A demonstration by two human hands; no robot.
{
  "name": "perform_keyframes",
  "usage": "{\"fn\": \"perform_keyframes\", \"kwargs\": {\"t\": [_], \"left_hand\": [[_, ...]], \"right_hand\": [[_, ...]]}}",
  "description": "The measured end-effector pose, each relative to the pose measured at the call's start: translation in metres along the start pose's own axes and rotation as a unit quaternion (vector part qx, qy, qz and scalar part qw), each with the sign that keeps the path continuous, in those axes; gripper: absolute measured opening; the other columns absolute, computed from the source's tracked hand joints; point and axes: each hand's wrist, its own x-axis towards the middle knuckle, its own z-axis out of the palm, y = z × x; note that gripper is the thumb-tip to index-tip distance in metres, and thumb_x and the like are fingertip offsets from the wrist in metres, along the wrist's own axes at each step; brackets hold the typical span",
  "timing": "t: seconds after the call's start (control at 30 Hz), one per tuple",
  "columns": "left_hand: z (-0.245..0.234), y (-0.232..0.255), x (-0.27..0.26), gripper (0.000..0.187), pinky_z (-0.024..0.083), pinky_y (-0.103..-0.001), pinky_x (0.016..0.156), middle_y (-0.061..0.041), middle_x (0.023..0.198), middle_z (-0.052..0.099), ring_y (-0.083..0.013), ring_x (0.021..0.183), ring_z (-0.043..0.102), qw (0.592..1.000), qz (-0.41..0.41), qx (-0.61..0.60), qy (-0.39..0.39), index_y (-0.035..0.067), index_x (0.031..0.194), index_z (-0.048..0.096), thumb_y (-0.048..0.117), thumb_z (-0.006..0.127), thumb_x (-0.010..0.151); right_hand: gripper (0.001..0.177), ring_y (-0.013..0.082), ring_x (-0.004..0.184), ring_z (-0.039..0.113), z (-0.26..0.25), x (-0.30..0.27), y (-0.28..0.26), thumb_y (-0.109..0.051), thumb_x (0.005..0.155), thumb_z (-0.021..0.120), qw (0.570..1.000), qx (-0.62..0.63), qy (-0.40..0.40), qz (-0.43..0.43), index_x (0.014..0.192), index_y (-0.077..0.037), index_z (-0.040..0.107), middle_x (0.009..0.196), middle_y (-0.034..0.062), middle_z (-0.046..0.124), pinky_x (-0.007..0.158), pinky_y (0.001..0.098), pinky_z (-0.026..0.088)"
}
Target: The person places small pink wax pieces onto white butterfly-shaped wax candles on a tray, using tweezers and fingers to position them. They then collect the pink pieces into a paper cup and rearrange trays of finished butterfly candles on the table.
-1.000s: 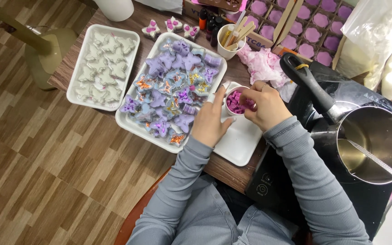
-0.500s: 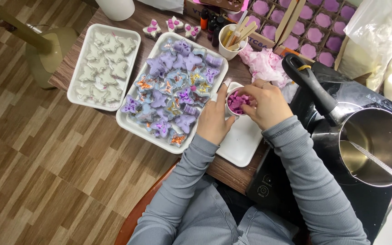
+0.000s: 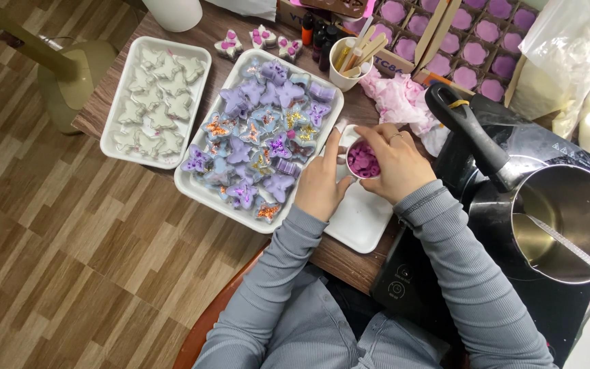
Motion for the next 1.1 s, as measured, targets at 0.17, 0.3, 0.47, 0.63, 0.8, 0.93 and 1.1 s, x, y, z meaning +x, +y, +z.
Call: {"fn": "perform_keyframes", "kwargs": {"t": [0.17,0.3,0.47,0.63,0.8,0.93,1.1], "left_hand": [[-0.003,-0.002,-0.002,0.099,0.055,-0.044,0.081,-0.011,0.115,0.072,-0.0317,0.098,0.072,1.0,0.004,-0.011,-0.003,0.006,0.156,0.03,0.008,0.085,0.075],[-0.006,0.0,-0.005,0.101,0.055,-0.045,0.081,-0.012,0.116,0.071,-0.0331,0.096,0.071,1.0,0.012,-0.008,0.007,0.006,0.157,0.028,0.01,0.087,0.074],[-0.011,0.009,-0.003,0.098,0.054,-0.046,0.08,-0.011,0.119,0.071,-0.0342,0.096,0.07,1.0,-0.009,0.008,-0.009,0.009,0.154,0.031,0.013,0.087,0.074],[-0.008,0.005,-0.003,0.094,0.054,-0.047,0.082,-0.012,0.118,0.071,-0.0361,0.098,0.069,1.0,-0.005,0.011,-0.001,0.009,0.152,0.034,0.013,0.086,0.074],[-0.006,0.005,0.003,0.089,0.053,-0.048,0.079,-0.015,0.115,0.071,-0.0372,0.094,0.068,0.999,-0.015,0.034,-0.004,0.009,0.15,0.035,0.016,0.085,0.076],[-0.004,0.007,0.013,0.084,0.053,-0.048,0.08,-0.018,0.104,0.07,-0.0386,0.094,0.067,0.996,-0.056,0.067,-0.029,0.009,0.15,0.037,0.022,0.084,0.082],[-0.012,0.018,0.031,0.081,0.052,-0.052,0.075,-0.024,0.09,0.066,-0.0433,0.086,0.066,0.998,-0.051,0.042,-0.018,0.003,0.15,0.038,0.021,0.082,0.084]], "right_hand": [[0.08,0.0365,0.117,0.055,-0.001,-0.001,0.004,-0.02,0.062,0.085,1.0,-0.016,0.007,0.011,0.136,-0.016,0.058,0.129,0.0115,0.055,0.096,0.0444,0.052],[0.074,0.0355,0.118,0.056,-0.01,-0.006,-0.004,-0.018,0.062,0.082,1.0,0.002,0.03,0.008,0.132,-0.017,0.061,0.126,0.0108,0.056,0.095,0.0444,0.054],[0.073,0.0345,0.117,0.056,-0.012,-0.006,-0.01,-0.02,0.062,0.082,0.999,0.009,0.031,0.021,0.131,-0.015,0.06,0.124,0.0113,0.056,0.093,0.045,0.054],[0.072,0.034,0.117,0.056,-0.012,-0.003,-0.009,-0.023,0.063,0.083,0.999,-0.002,0.035,0.033,0.131,-0.015,0.06,0.124,0.0117,0.055,0.092,0.045,0.054],[0.072,0.0365,0.115,0.056,-0.012,0.005,-0.001,-0.023,0.066,0.083,0.995,-0.007,0.098,0.015,0.133,-0.011,0.061,0.125,0.0147,0.056,0.095,0.0452,0.052],[0.071,0.0374,0.113,0.058,-0.013,0.016,0.003,-0.021,0.069,0.083,0.991,0.007,0.136,0.003,0.134,-0.007,0.059,0.125,0.0174,0.055,0.097,0.0453,0.051],[0.069,0.0377,0.114,0.06,-0.011,0.029,-0.003,-0.018,0.074,0.082,0.981,0.018,0.192,0.014,0.137,-0.006,0.058,0.126,0.0174,0.054,0.095,0.0457,0.051]]}}
